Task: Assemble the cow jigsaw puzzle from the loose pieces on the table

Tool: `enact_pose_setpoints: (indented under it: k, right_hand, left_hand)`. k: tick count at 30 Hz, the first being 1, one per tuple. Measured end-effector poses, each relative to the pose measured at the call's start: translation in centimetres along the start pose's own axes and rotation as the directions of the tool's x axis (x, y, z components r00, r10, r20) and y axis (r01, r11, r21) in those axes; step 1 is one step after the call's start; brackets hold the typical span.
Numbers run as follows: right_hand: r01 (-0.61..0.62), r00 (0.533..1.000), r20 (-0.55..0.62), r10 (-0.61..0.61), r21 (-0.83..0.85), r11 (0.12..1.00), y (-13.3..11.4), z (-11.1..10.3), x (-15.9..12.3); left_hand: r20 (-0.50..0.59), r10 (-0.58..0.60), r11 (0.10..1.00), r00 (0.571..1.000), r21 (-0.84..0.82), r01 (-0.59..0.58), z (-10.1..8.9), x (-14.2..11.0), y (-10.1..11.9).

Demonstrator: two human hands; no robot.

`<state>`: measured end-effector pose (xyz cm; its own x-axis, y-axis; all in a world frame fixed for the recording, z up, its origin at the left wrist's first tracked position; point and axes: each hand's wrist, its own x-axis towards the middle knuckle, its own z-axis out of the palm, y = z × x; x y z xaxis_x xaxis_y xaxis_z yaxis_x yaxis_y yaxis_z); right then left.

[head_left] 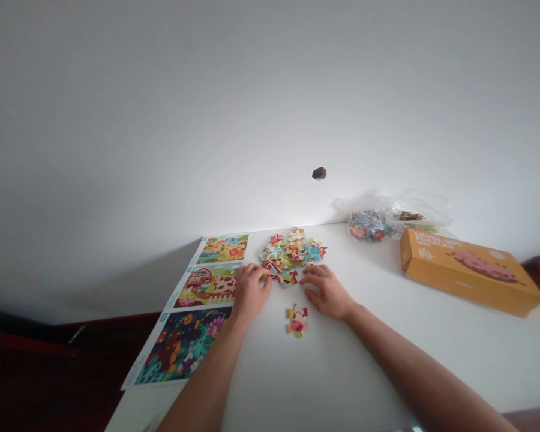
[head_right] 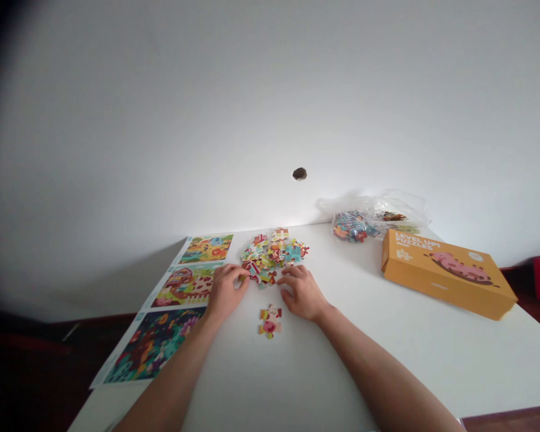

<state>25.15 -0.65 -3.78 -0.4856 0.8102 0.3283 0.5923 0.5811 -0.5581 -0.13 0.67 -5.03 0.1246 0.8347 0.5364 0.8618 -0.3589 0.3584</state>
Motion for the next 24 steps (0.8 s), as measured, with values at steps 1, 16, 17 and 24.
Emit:
enact_pose_setpoints:
  k: [1, 16, 17, 24]
  right_hand:
    - [-0.002, 1.0, -0.023, 0.003, 0.016, 1.0, 0.1, 0.1, 0.0]
    - [-0.213, 0.975, -0.107, 0.195, -0.21, 0.954, 3.0, -0.1, 1.1]
    - [-0.173, 0.983, -0.094, 0.157, -0.196, 0.965, 2.7, 0.0, 1.1]
    - [-0.048, 0.995, -0.091, 0.034, -0.16, 0.986, 1.6, 0.2, 1.1]
  left_hand:
    - [-0.006, 0.001, 1.0, 1.0, 0.011, -0.001, 0.0, 0.0, 0.1]
    - [0.208, 0.157, 0.987, 0.965, -0.053, -0.149, 0.0, -0.9, 1.2]
    - [0.205, 0.153, 0.988, 0.967, -0.063, -0.143, 0.2, -0.9, 1.0]
    - [0.177, 0.102, 0.992, 0.979, -0.085, -0.087, 0.6, -0.9, 0.9]
